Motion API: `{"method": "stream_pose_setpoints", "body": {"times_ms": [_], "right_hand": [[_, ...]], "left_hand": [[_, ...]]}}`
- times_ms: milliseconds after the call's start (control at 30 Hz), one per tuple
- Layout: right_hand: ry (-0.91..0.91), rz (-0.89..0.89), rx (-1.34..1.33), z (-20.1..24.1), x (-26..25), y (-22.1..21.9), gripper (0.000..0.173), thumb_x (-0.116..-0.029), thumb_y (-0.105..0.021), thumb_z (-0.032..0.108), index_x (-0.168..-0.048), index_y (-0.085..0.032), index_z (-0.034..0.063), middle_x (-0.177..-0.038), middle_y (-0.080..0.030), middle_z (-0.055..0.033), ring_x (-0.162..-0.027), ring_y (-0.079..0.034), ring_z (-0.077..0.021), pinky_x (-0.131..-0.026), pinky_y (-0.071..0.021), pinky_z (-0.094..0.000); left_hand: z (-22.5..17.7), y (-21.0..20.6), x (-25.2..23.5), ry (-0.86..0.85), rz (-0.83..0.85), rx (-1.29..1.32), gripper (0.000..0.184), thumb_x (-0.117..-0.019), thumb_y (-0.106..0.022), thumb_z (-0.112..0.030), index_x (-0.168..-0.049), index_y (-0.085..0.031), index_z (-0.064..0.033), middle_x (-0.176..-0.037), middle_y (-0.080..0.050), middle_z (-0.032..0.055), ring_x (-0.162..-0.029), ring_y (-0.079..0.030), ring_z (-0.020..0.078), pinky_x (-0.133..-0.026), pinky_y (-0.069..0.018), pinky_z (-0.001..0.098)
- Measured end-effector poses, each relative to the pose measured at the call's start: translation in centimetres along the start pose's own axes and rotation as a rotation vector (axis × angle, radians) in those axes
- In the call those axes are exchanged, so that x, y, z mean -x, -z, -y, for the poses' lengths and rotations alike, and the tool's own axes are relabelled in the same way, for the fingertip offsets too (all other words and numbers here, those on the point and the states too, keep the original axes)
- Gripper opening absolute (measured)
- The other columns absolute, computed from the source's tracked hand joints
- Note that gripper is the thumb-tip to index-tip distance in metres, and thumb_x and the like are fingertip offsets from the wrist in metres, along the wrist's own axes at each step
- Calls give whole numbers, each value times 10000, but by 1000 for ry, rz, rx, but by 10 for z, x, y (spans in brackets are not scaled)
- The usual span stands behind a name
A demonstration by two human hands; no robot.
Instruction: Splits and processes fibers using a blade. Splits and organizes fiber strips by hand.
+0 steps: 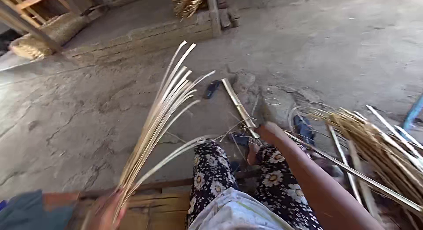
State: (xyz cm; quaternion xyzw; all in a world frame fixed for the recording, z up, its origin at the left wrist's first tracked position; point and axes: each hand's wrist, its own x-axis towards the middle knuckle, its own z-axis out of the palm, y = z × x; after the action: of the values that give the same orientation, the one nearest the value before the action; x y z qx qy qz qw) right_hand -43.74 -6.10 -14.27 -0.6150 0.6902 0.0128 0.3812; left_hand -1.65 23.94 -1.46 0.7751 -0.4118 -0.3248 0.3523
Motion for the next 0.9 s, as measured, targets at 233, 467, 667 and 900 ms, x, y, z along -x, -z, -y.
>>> {"method": "stream_pose_setpoints", "body": {"times_ms": [233, 467, 667, 900], "right_hand": [[403, 443, 375, 48, 125, -111, 734, -911, -648, 653, -1455, -546, 170, -1231, -687, -213, -1151, -653, -441, -940, -499, -680], [811, 210, -116, 56, 144, -87, 458, -998, -650, 415, -1271, -698, 51, -1094, -723, -151, -983, -710, -291, -900, -571, -510], [859, 169, -298, 85, 152, -69, 349, -1030, -597, 379, -1148, -726, 78, -908, -722, -36, -768, -681, -95, -747, -580, -302], [717, 1, -418, 73, 148, -76, 529, -976, -668, 429, -1364, -624, 72, -1202, -694, -99, -1008, -698, -169, -894, -585, -353]], "left_hand": [[-63, -66, -96, 71, 254, 419, 244, -1087, -434, -117, -1276, -527, 4, -824, -677, 49, -668, -662, 110, -613, -570, 233], [-106, -107, -127, -26, 268, 346, 270, -1073, -534, -180, -1298, -518, -32, -786, -697, 106, -633, -694, 168, -608, -600, 283], [-133, -130, -124, -92, 308, 292, 279, -1072, -546, -223, -1292, -515, -54, -810, -718, 114, -616, -692, 168, -582, -579, 270], [-157, -137, -136, -151, 233, 578, 332, -1085, -512, -256, -1357, -484, -67, -852, -691, 97, -698, -715, 190, -679, -623, 317]]}}
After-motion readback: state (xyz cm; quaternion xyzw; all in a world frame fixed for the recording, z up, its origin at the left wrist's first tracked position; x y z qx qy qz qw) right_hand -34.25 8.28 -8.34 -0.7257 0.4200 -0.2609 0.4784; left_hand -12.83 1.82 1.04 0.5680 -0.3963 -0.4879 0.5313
